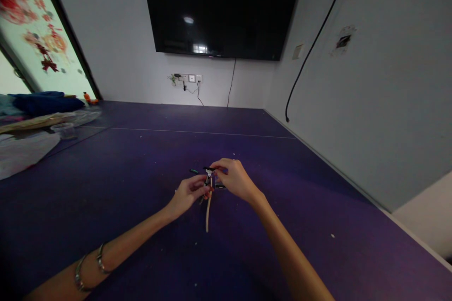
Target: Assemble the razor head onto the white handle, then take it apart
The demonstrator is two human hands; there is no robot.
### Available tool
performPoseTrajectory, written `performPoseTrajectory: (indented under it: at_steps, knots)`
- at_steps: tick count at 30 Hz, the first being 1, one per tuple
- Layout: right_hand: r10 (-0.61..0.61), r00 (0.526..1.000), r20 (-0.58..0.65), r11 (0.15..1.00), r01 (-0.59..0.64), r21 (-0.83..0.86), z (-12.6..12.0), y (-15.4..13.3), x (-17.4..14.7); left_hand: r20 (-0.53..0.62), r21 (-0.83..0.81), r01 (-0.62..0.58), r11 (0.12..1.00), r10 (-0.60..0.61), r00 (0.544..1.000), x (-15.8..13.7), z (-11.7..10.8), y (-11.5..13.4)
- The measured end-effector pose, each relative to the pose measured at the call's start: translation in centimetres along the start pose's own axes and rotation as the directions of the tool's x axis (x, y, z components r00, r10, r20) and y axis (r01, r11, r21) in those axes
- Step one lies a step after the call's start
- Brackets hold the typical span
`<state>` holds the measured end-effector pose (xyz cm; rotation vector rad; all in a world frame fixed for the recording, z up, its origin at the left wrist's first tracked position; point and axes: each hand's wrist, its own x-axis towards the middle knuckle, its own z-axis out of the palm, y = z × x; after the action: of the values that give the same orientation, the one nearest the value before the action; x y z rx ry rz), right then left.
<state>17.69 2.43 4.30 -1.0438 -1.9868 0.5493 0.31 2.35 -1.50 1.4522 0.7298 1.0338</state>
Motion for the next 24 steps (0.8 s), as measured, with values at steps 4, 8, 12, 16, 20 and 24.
performPoseTrajectory:
  at_steps: [4, 8, 12, 16, 20, 24]
  knots:
    - [0.009, 0.999, -0.049, 0.999, -0.006, 0.054, -0.5, -0.1, 0.2, 0.057, 0.055, 0.032, 0.998, -0.036, 0.998, 0.5, -1.0, 1.1]
    - [0.104, 0.992, -0.077, 0.995, -0.104, 0.002, -0.3, 0.2, 0.1, -0.088, 0.083, 0.014, 0.996, -0.006, 0.996, 1.1, -2.1, 2.2]
    - [0.156, 0.983, 0.101, 0.982, -0.143, -0.119, 1.9, -0.6, -0.5, -0.237, 0.197, 0.008, 0.980, 0.040, 0.971, 1.5, -2.9, 3.0]
    - [0.219, 0.972, 0.088, 0.925, -0.178, -0.334, 4.7, -2.1, -1.0, -0.287, 0.261, 0.002, 0.965, 0.076, 0.955, 1.6, -3.1, 3.2]
    - [0.267, 0.964, 0.000, 0.839, -0.233, -0.492, 6.5, -2.8, -1.0, -0.282, 0.312, 0.010, 0.950, 0.083, 0.956, 1.6, -2.7, 2.8]
    - [0.278, 0.960, -0.022, 0.823, -0.249, -0.511, 7.2, -2.3, -0.7, -0.235, 0.373, -0.002, 0.928, 0.096, 0.967, 2.1, -3.3, 1.9]
